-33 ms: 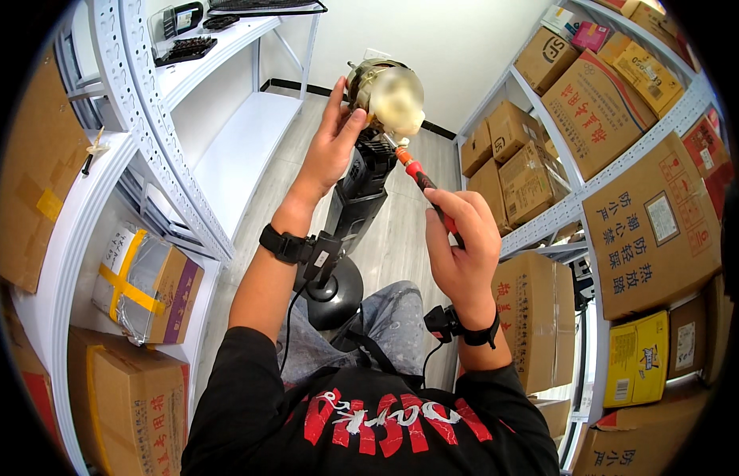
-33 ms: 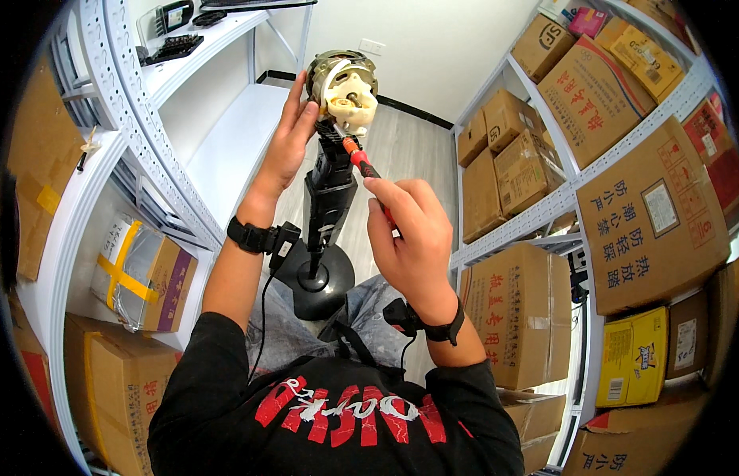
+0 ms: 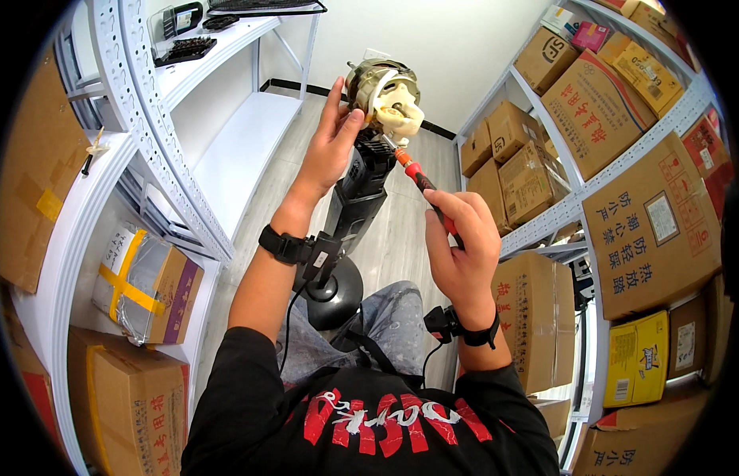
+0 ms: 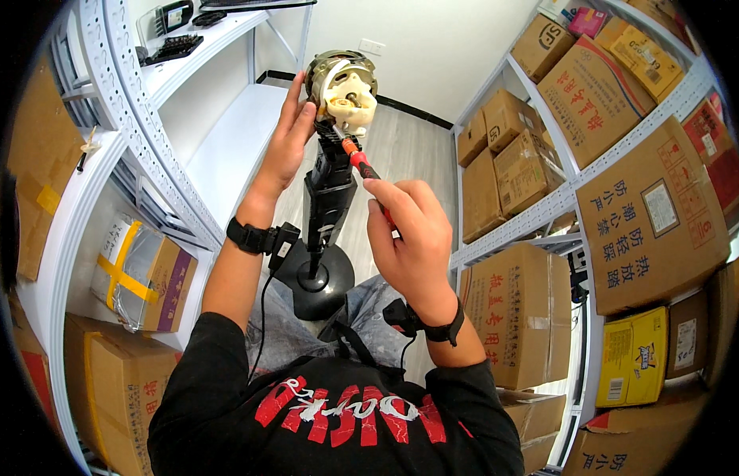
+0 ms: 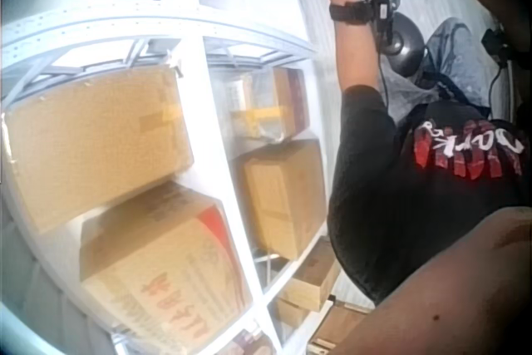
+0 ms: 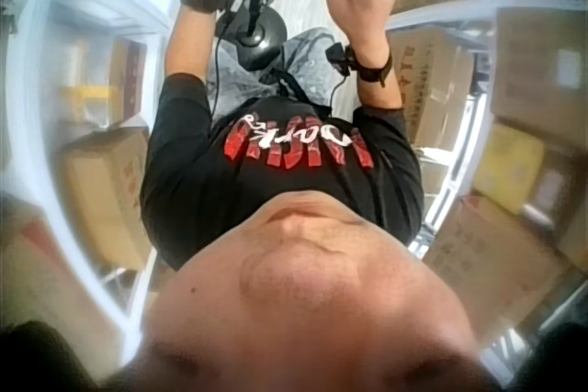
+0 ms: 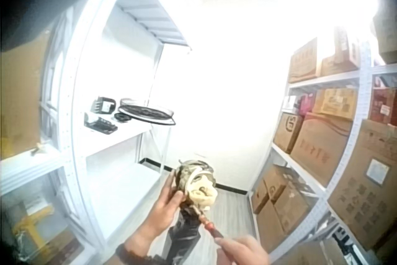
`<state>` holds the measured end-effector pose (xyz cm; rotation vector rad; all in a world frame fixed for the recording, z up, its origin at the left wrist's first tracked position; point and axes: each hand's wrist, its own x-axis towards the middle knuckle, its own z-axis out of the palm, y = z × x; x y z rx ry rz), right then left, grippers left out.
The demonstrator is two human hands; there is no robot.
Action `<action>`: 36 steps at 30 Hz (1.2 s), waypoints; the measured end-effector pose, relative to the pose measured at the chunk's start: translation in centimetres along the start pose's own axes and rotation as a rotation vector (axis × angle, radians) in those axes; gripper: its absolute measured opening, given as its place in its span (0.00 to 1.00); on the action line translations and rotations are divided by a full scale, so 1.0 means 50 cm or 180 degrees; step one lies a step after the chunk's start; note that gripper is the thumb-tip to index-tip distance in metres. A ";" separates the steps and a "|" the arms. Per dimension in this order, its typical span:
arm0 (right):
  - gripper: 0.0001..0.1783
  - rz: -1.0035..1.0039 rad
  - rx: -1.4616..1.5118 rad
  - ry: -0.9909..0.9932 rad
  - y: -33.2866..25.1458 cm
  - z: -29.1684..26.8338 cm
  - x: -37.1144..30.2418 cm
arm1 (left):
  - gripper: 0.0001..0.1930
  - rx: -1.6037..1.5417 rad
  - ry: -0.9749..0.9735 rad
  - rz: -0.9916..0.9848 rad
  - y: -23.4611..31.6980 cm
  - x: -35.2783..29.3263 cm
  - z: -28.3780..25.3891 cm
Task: The person disassembles a fishing reel mounted on a stand using a screwdriver. They remove screws and internal components, place them on a nearby shelf, and continue working on the reel's internal mechanism.
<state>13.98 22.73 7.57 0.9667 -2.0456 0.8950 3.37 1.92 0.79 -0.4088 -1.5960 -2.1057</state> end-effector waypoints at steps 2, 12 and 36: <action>0.16 -0.0040 0.0007 0.0013 0.000 0.000 -0.003 | 0.37 -0.0167 0.0129 0.0116 -0.005 -0.003 -0.004; 0.17 -0.0284 0.0299 -0.0051 -0.003 -0.015 -0.030 | 0.14 -0.0168 0.0078 0.0574 0.073 -0.087 -0.027; 0.16 -0.0165 0.1215 -0.0919 0.098 -0.022 -0.083 | 0.05 -0.0121 0.0268 -0.0197 0.072 -0.090 -0.188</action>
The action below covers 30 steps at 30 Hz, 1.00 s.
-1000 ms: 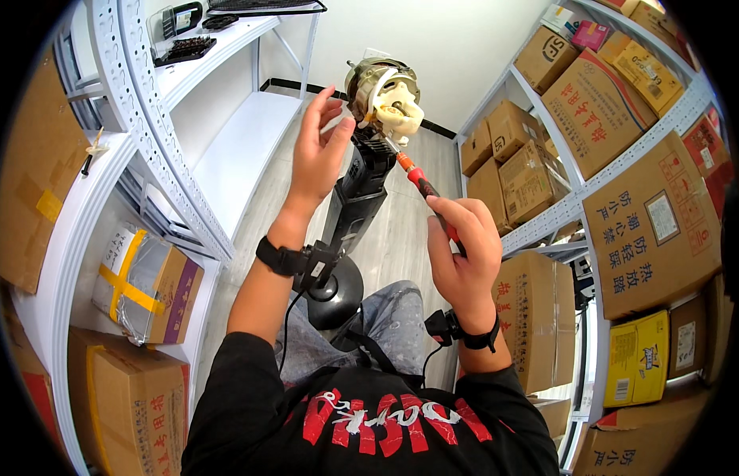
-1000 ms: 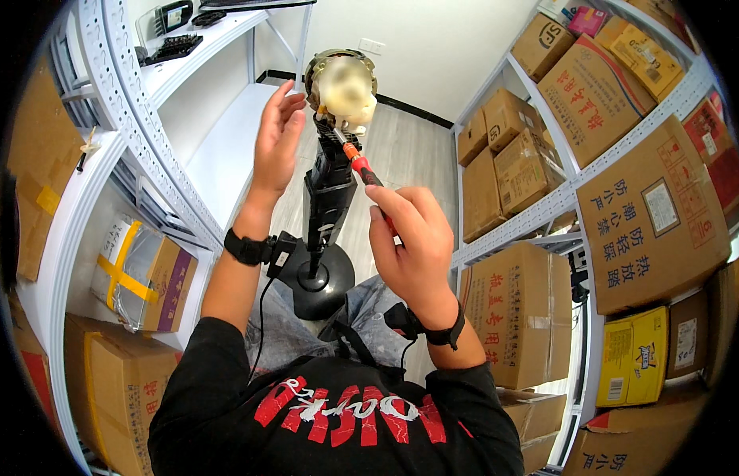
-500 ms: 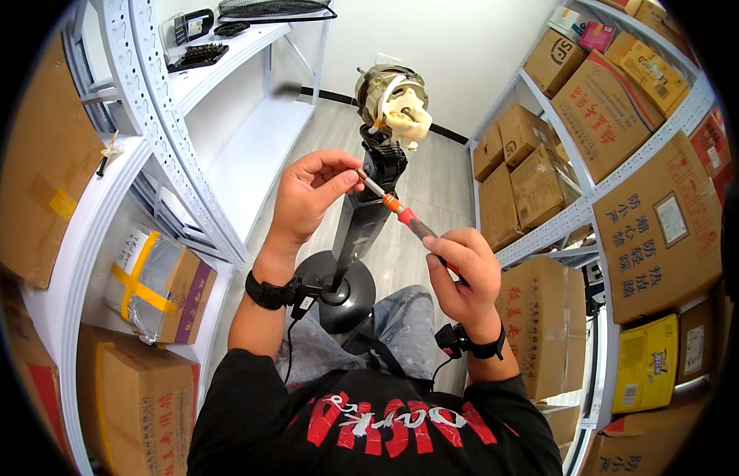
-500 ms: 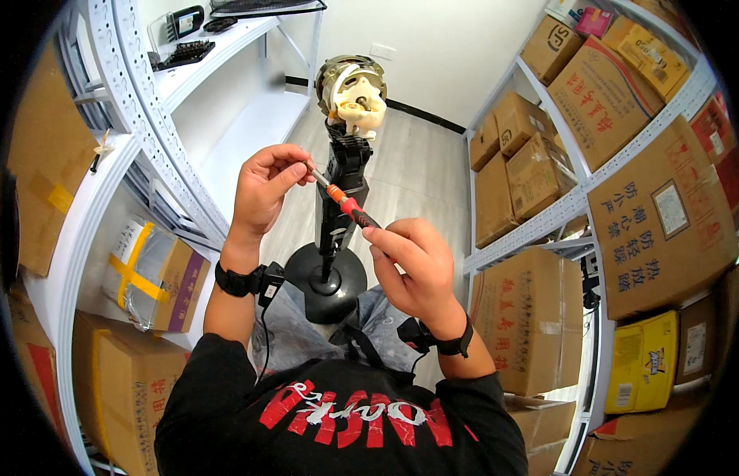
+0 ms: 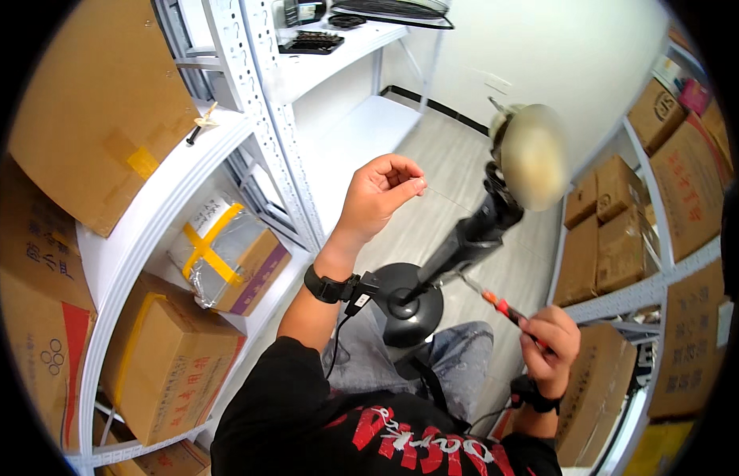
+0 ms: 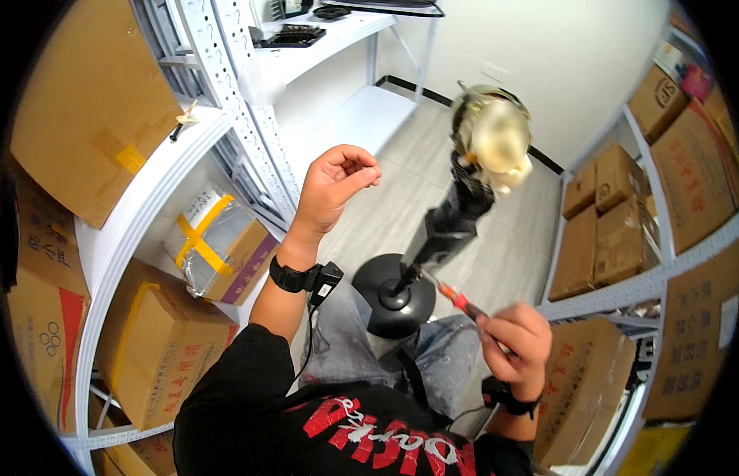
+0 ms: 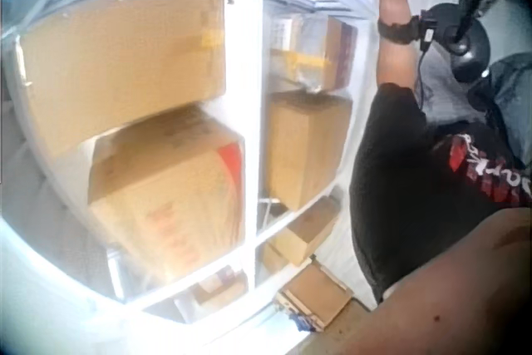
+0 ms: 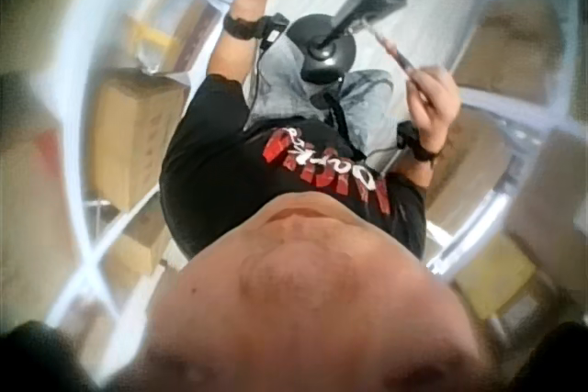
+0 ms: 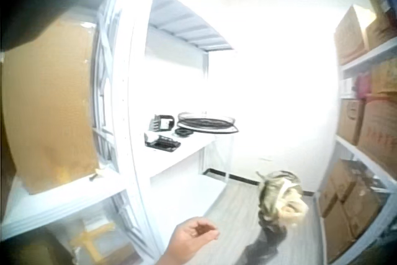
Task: The person disassembles a fishing reel mounted on a stand using a screwdriver. They remove screws and internal components, place them on a nearby shelf, and continue working on the reel's internal mechanism.
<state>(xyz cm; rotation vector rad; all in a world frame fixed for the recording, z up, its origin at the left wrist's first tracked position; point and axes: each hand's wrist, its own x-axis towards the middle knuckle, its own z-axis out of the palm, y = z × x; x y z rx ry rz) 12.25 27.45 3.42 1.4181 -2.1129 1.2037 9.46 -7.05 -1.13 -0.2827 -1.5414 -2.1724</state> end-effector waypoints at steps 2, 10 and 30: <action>0.15 0.0164 0.0090 -0.0174 0.033 -0.017 -0.002 | 0.06 0.0270 0.0155 0.0127 -0.009 0.033 -0.039; 0.11 0.1653 0.0534 -0.1285 0.195 -0.150 0.012 | 0.06 0.1587 0.1139 0.0481 0.002 0.278 -0.221; 0.08 0.3464 -0.0367 0.0052 0.016 -0.435 0.225 | 0.05 0.3321 0.2632 0.0062 0.086 0.557 -0.418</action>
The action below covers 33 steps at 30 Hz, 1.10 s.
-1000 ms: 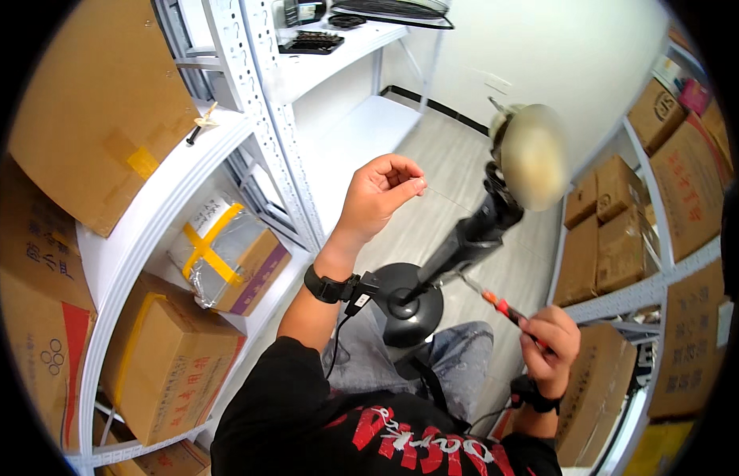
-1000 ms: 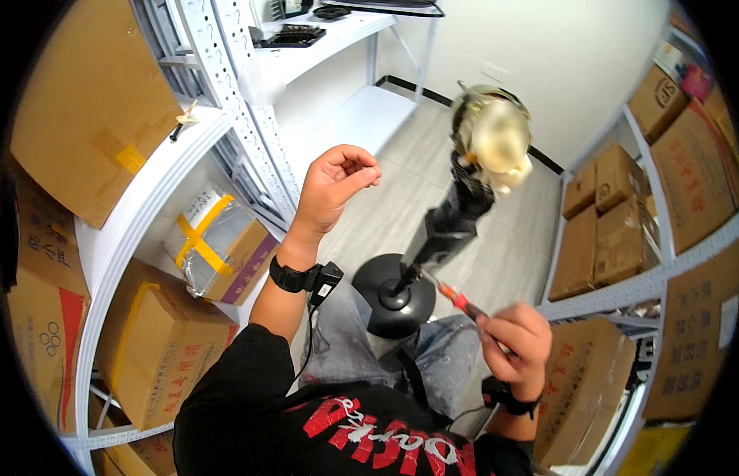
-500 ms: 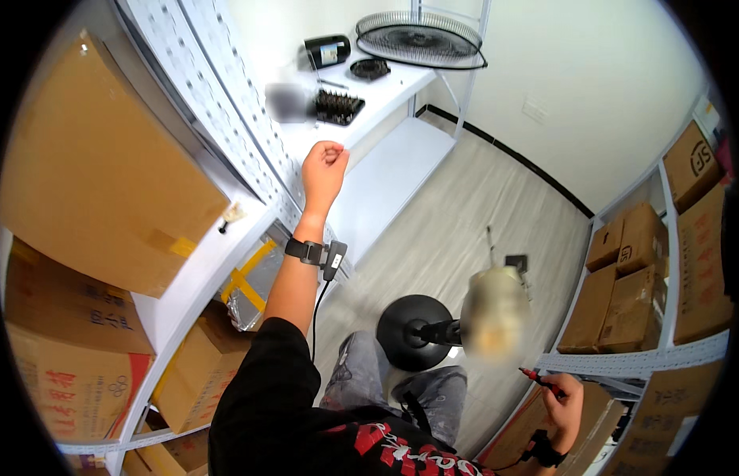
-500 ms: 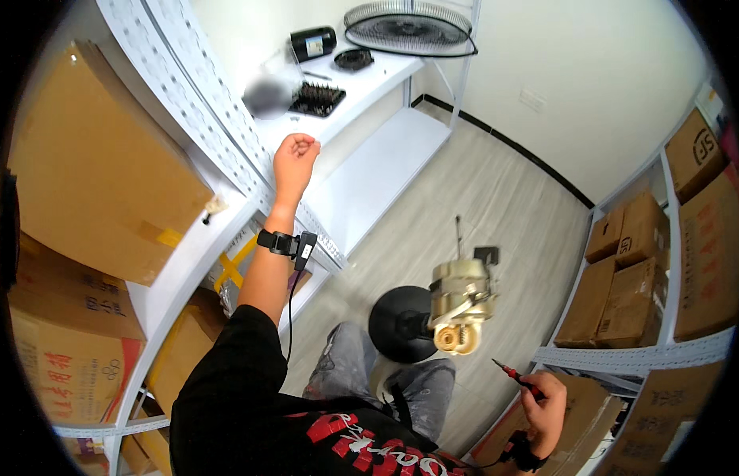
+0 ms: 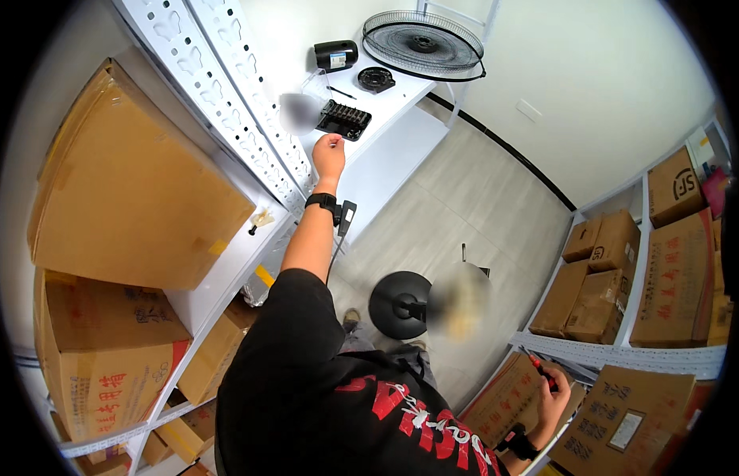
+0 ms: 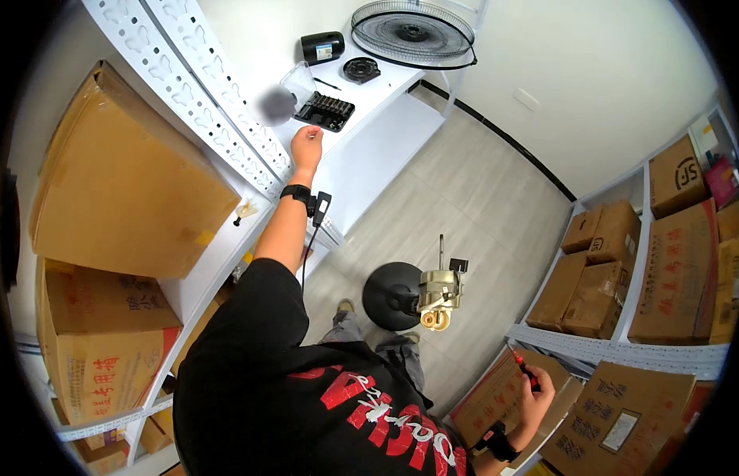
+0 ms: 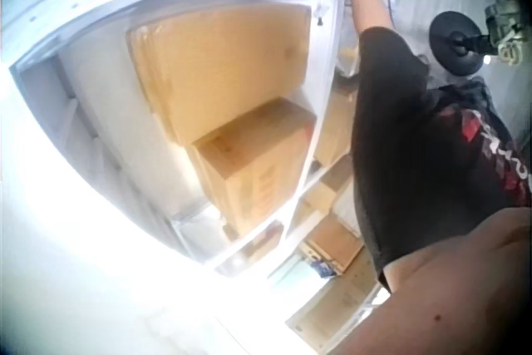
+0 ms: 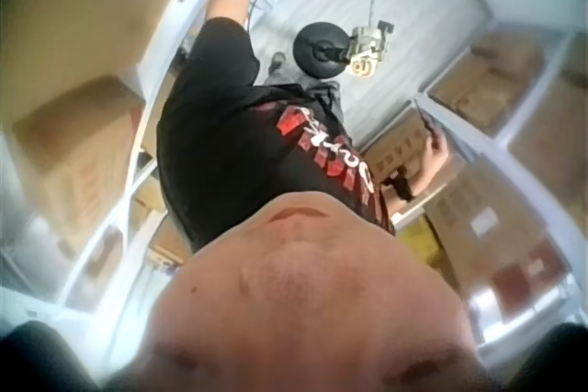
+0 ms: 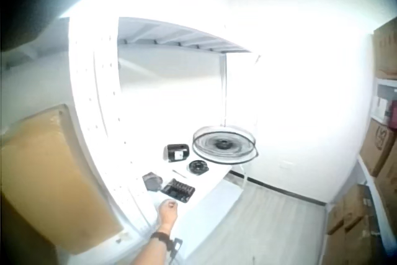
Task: The person disassembles a fishing reel mounted on a stand using a screwdriver. They remove screws and internal components, place them on a nearby shelf, and continue working on the reel's internal mechanism.
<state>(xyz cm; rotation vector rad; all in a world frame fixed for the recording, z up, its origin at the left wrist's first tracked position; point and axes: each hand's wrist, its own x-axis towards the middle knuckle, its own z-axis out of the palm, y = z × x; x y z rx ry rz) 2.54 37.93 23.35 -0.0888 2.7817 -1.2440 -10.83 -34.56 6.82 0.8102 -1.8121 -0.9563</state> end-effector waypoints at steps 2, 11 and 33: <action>0.08 0.0086 -0.0015 0.0001 -0.006 -0.001 -0.021 | 0.04 0.0077 0.0027 0.0011 -0.022 0.017 0.018; 0.08 0.0339 -0.0271 0.0458 -0.077 0.004 -0.083 | 0.05 0.0667 -0.0219 0.0133 -0.061 0.098 0.093; 0.08 0.0265 -0.0336 0.0567 -0.165 0.061 -0.102 | 0.07 0.0046 -0.0296 0.0828 0.030 0.120 0.043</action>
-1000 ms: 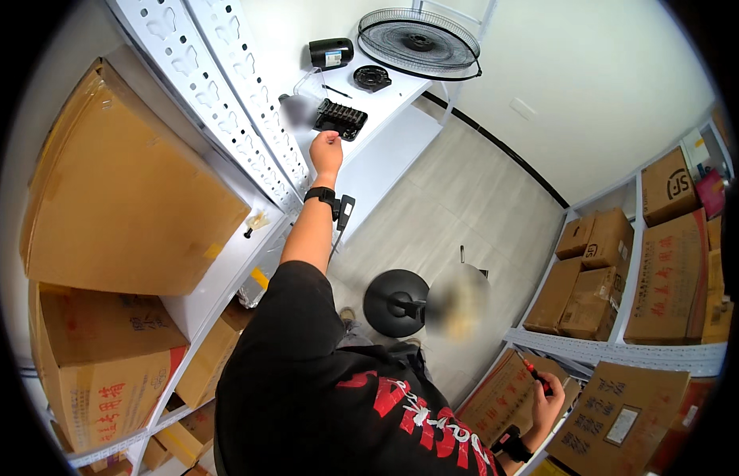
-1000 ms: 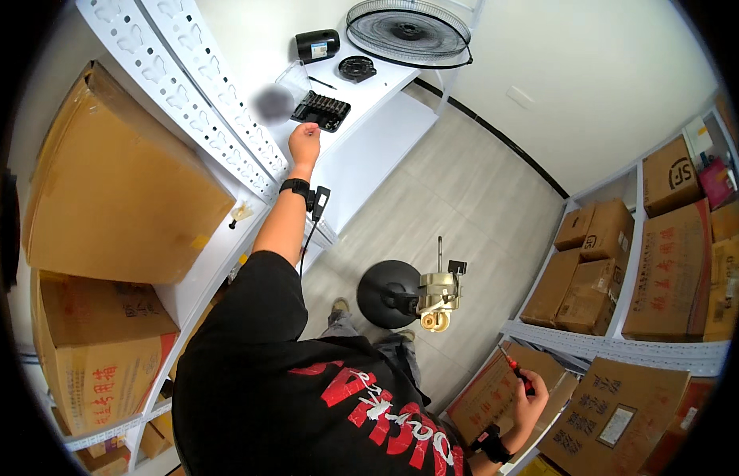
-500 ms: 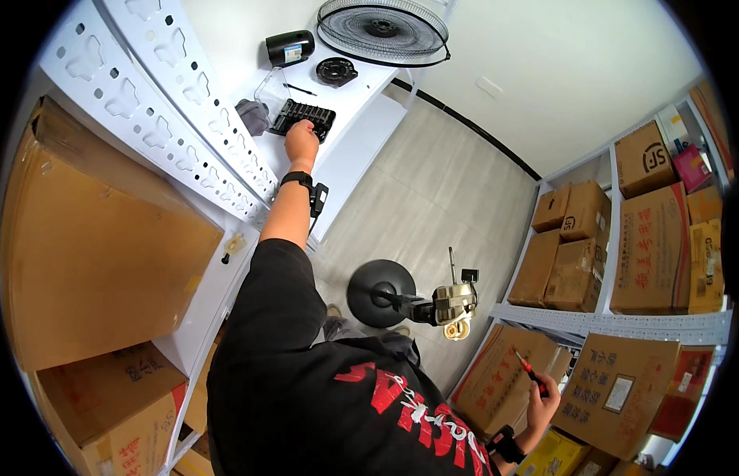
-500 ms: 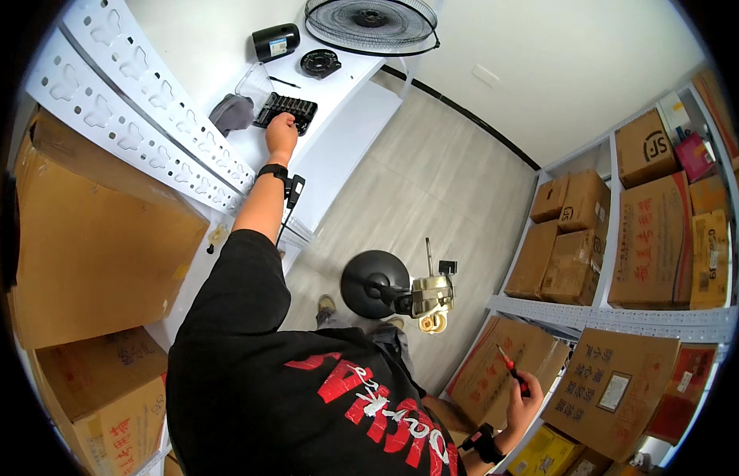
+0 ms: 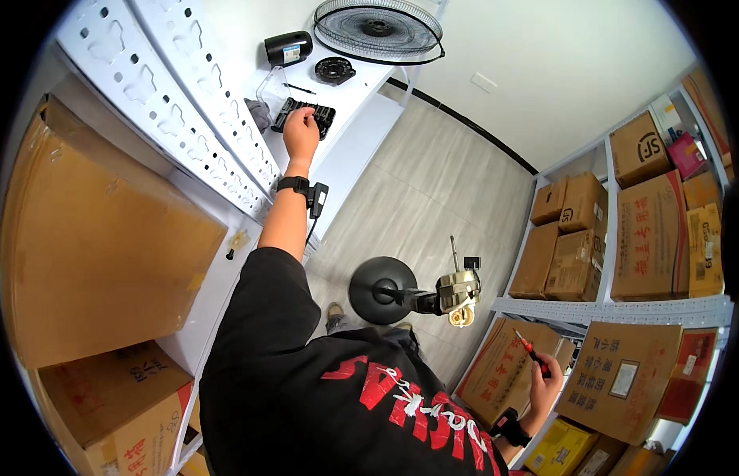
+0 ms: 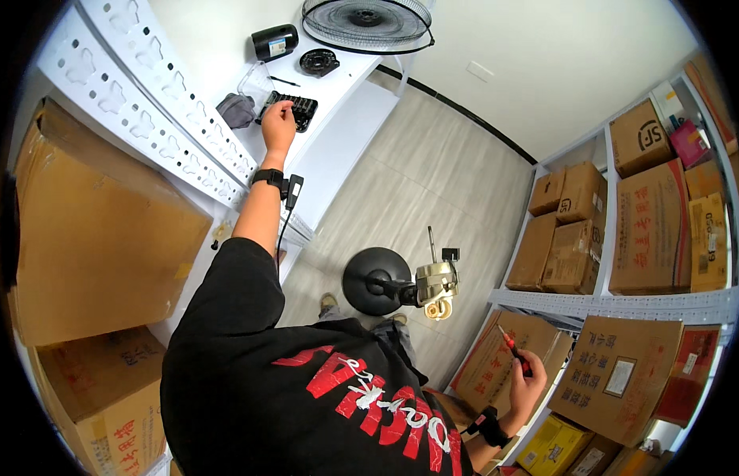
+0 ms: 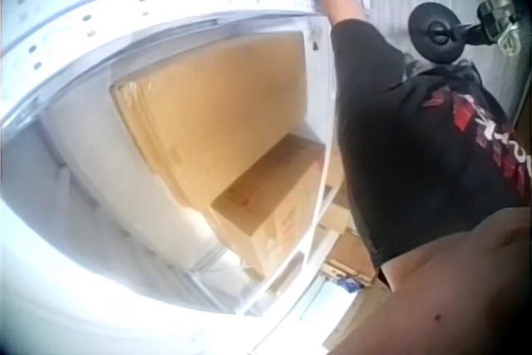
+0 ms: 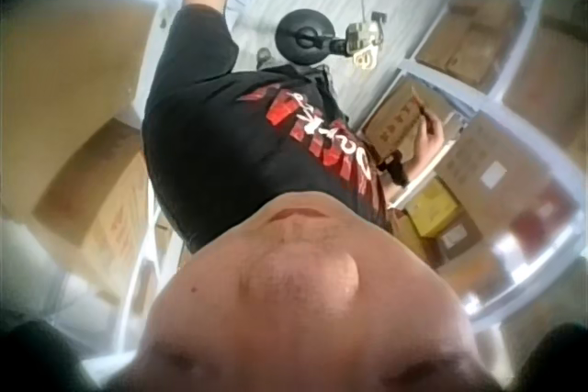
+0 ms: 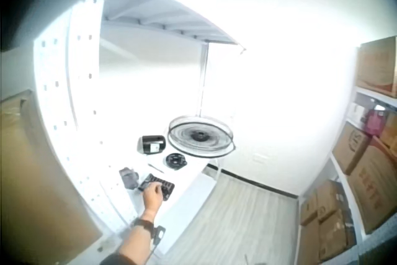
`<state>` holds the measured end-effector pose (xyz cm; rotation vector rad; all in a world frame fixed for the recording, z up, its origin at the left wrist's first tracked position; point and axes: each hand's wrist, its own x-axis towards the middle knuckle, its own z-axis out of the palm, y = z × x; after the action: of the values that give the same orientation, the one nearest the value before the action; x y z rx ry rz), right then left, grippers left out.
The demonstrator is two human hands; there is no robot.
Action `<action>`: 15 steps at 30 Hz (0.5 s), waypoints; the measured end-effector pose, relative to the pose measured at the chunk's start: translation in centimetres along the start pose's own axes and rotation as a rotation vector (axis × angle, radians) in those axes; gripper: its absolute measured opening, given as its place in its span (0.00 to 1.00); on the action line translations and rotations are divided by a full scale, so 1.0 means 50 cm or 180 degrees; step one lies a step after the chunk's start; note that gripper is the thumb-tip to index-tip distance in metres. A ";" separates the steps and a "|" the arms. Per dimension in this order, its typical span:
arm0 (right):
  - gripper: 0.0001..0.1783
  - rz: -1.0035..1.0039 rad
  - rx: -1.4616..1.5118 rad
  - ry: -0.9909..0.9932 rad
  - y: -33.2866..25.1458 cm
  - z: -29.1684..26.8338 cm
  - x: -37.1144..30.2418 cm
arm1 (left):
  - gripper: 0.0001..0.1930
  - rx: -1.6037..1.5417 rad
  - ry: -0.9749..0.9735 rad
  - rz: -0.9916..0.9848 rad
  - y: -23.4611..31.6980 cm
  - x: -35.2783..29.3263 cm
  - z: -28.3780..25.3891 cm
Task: The person disassembles a fishing reel mounted on a stand using a screwdriver. They remove screws and internal components, place them on a nearby shelf, and continue working on the reel's internal mechanism.
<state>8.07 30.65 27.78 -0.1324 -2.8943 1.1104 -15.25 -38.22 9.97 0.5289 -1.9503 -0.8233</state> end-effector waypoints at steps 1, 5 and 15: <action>0.08 -0.0056 -0.0006 -0.0017 0.005 0.003 0.001 | 0.07 -0.0260 0.0011 -0.0029 0.032 -0.003 -0.007; 0.08 -0.0192 0.0284 0.0059 -0.012 0.033 0.002 | 0.07 -0.0682 -0.0155 0.0196 0.149 -0.055 -0.052; 0.05 -0.0322 0.1159 0.0605 0.022 0.113 -0.016 | 0.11 -0.1550 -0.3013 -0.0418 0.312 -0.368 -0.091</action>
<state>8.54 27.65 22.84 -0.0731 -2.4588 1.4895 -2.90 -17.12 12.13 -0.0711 -2.4056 -1.7997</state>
